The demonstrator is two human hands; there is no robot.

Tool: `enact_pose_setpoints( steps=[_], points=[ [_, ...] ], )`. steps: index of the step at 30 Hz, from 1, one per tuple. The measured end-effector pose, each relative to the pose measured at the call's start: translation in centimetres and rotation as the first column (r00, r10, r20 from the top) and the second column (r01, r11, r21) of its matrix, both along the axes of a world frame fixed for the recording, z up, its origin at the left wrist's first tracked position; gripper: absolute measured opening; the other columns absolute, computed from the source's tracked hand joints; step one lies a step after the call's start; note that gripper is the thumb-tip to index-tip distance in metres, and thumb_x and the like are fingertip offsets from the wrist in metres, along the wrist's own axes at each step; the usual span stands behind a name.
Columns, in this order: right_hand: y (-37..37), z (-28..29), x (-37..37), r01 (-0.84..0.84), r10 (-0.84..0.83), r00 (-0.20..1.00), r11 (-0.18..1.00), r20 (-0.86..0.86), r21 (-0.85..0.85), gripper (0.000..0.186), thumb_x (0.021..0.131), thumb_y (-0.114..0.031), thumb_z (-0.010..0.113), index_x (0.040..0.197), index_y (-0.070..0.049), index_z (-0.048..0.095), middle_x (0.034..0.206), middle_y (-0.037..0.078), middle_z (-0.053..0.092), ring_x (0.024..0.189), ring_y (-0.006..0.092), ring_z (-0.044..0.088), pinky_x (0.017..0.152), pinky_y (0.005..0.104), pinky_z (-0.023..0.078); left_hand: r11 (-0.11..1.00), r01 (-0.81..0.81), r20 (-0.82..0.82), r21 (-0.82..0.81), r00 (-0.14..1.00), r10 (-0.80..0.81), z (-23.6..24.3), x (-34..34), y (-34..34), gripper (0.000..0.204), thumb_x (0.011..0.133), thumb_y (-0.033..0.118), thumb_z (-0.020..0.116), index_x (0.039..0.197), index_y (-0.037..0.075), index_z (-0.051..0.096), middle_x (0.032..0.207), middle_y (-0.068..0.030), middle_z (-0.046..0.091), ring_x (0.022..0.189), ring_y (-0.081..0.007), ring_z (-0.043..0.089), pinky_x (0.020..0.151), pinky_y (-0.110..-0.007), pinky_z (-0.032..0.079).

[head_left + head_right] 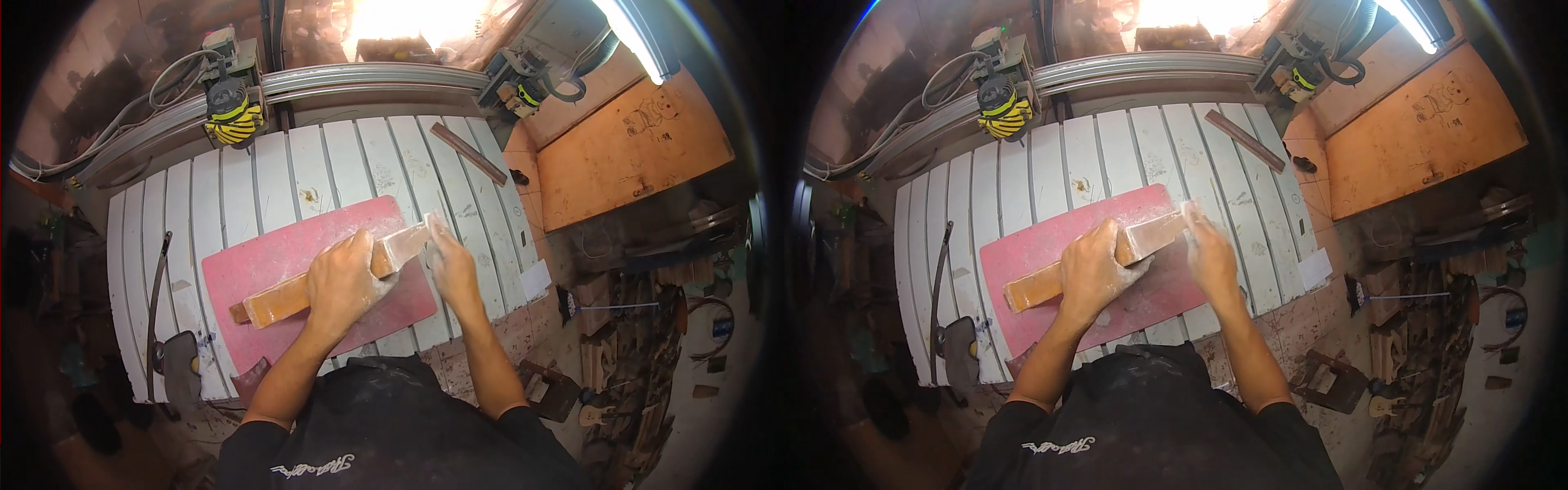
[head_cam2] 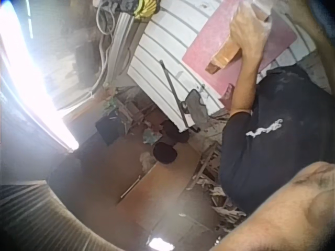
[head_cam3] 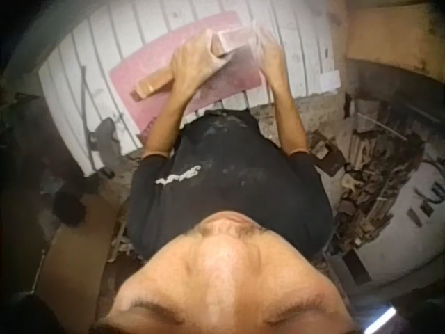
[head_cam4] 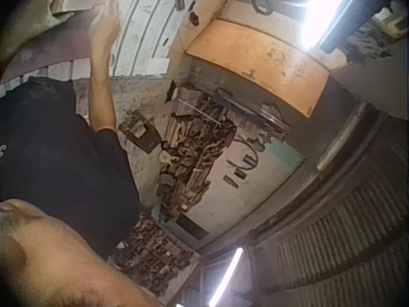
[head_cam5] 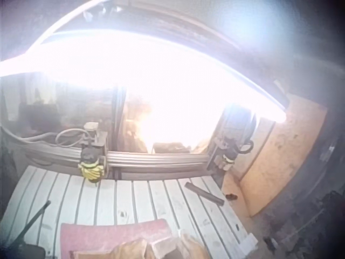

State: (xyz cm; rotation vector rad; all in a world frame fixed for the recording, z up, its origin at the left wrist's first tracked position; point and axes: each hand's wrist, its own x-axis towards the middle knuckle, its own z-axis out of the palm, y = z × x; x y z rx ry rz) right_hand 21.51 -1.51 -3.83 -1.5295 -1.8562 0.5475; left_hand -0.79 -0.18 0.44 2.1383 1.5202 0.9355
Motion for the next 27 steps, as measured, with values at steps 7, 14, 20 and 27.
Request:
enact_pose_setpoints(
  steps=[7,14,20,27],
  points=[
    [-3.8,4.3,-5.4,-0.136,-0.04,0.846,0.948,-0.532,-0.288,0.067,0.09,0.016,0.046,0.152,-0.005,0.061,0.154,0.025,0.059,0.144,0.0384,0.057,0.121,0.0431,0.047,1.0,-0.006,0.029,-0.008,1.0,0.006,-0.1,-0.4,-0.1,0.05,0.069,0.031,0.096,0.087,0.005,0.057,0.076,-0.0185,0.069,0.071,-0.0414,0.07,0.064,-0.051,0.054],
    [-0.1,1.3,-0.7,0.087,-0.085,0.994,0.996,0.065,-0.03,0.062,0.092,0.015,0.047,0.15,-0.003,0.062,0.153,0.026,0.06,0.145,0.0398,0.057,0.118,0.0412,0.048,0.999,0.011,0.001,-0.04,1.0,-0.011,0.8,-0.2,-0.4,0.039,0.073,0.024,0.089,0.084,0.005,0.057,0.08,-0.0168,0.069,0.076,-0.0395,0.071,0.067,-0.05,0.055],
    [-3.0,2.6,-4.2,-0.155,0.095,0.923,0.978,-0.373,-0.136,0.068,0.091,0.015,0.044,0.158,0.003,0.05,0.162,0.024,0.053,0.151,0.0391,0.05,0.125,0.0387,0.04,0.999,0.001,0.011,-0.033,1.0,-0.001,0.2,-0.2,-0.3,0.045,0.07,0.027,0.093,0.086,0.005,0.057,0.077,-0.0167,0.069,0.074,-0.0398,0.071,0.067,-0.05,0.055],
    [-1.6,1.8,-3.0,0.005,-0.004,0.999,1.0,-0.042,0.015,0.062,0.094,0.01,0.048,0.154,-0.002,0.057,0.161,0.025,0.052,0.142,0.0367,0.059,0.115,0.0395,0.051,1.0,0.011,-0.005,-0.027,1.0,-0.011,0.5,-0.4,-0.3,0.039,0.073,0.023,0.089,0.084,0.006,0.056,0.08,-0.0164,0.069,0.076,-0.0394,0.071,0.068,-0.05,0.055]
  ],
)
